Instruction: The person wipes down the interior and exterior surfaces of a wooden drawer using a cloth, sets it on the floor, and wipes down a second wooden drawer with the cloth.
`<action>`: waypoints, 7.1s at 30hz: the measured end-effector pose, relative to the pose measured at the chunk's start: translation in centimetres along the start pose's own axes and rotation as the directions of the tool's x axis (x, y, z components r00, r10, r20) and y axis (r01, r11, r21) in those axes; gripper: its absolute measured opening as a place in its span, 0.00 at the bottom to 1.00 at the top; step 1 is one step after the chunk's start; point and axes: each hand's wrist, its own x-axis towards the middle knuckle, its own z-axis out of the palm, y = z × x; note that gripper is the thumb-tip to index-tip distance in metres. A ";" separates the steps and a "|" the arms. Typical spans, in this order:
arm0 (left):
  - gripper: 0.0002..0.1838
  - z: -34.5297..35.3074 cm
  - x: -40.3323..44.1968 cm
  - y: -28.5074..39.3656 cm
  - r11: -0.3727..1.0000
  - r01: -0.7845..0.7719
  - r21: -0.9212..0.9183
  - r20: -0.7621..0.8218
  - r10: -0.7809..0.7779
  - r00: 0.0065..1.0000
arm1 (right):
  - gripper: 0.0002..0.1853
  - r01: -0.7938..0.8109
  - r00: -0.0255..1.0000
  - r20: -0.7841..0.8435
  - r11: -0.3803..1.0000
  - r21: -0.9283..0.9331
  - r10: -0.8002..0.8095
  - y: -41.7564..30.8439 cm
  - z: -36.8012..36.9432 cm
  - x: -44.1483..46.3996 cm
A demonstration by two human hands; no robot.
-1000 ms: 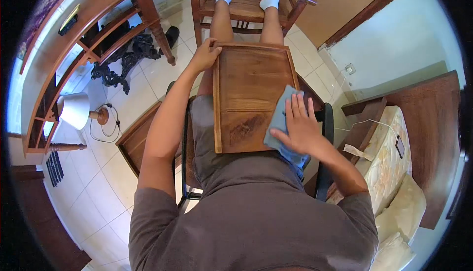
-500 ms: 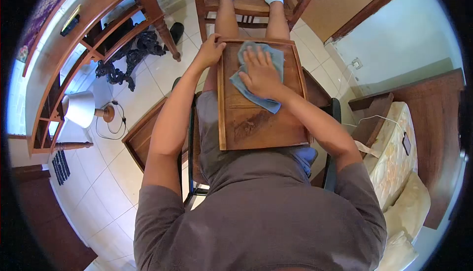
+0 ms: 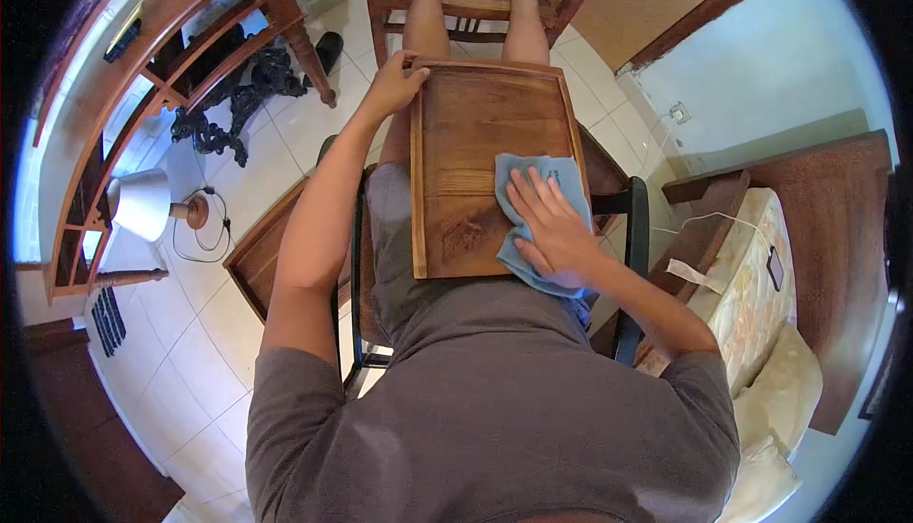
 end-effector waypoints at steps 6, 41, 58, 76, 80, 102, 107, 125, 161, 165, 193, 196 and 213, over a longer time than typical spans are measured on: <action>0.30 -0.7 0.0 0.5 0.998 0.060 -0.033 0.061 -0.058 0.996 | 0.43 0.042 0.999 -0.018 0.999 0.013 -0.042 -2.8 0.9 2.0; 0.28 0.0 -0.2 0.0 0.998 -0.034 0.060 0.012 0.034 0.999 | 0.36 -0.316 0.949 -0.039 0.948 -0.028 0.314 0.8 -0.8 -0.4; 0.28 0.1 -0.9 0.7 0.998 -0.036 0.053 0.000 0.036 0.999 | 0.31 -0.337 0.910 -0.284 0.938 -0.076 0.303 9.5 2.1 9.8; 0.45 0.0 0.0 -0.7 0.924 0.378 -0.055 0.209 -0.360 0.909 | 0.27 -0.612 0.691 -0.209 0.713 0.342 0.693 0.1 -12.6 -13.5; 0.52 -2.1 -3.2 7.4 0.887 0.458 -0.061 0.325 -0.416 0.849 | 0.41 -0.755 0.648 -0.177 0.656 -0.018 0.741 2.6 -8.6 -13.5; 0.17 0.1 -8.8 11.2 0.417 0.412 -0.810 0.293 -0.320 0.901 | 0.68 -0.826 0.562 0.092 0.564 0.005 0.822 6.0 0.5 -12.6; 0.31 -2.4 -7.5 22.1 0.490 0.189 -0.851 0.102 -0.199 0.975 | 0.68 -0.824 0.563 0.030 0.557 0.105 0.826 4.8 0.2 -11.9; 0.33 -36.6 -21.4 30.4 0.870 -0.387 0.307 -0.395 0.486 0.780 | 0.67 -0.837 0.543 -0.037 0.544 0.059 0.839 5.1 1.1 -11.7; 0.42 -17.6 -28.7 -26.9 0.315 0.921 0.229 -0.524 -0.757 0.390 | 0.66 -0.811 0.584 -0.050 0.580 -0.075 0.810 4.4 1.5 -10.7; 0.38 -15.9 -28.8 -27.4 0.293 0.918 0.267 -0.513 -0.763 0.392 | 0.66 -0.831 0.551 -0.041 0.543 -0.119 0.834 4.3 1.5 -10.5; 0.42 -11.2 -31.2 -37.2 0.442 0.859 0.256 -0.301 -0.809 0.506 | 0.67 -0.816 0.573 -0.041 0.565 -0.119 0.819 4.0 1.6 -10.2; 0.46 -10.9 -32.2 -39.0 0.465 0.782 0.416 -0.091 -0.834 0.545 | 0.66 -0.822 0.567 -0.056 0.559 -0.109 0.822 3.5 1.6 -9.8; 0.45 -8.8 -32.7 -36.6 0.289 0.912 0.291 -0.115 -0.936 0.333 | 0.68 -0.831 0.553 -0.068 0.542 -0.127 0.831 3.8 1.8 -9.9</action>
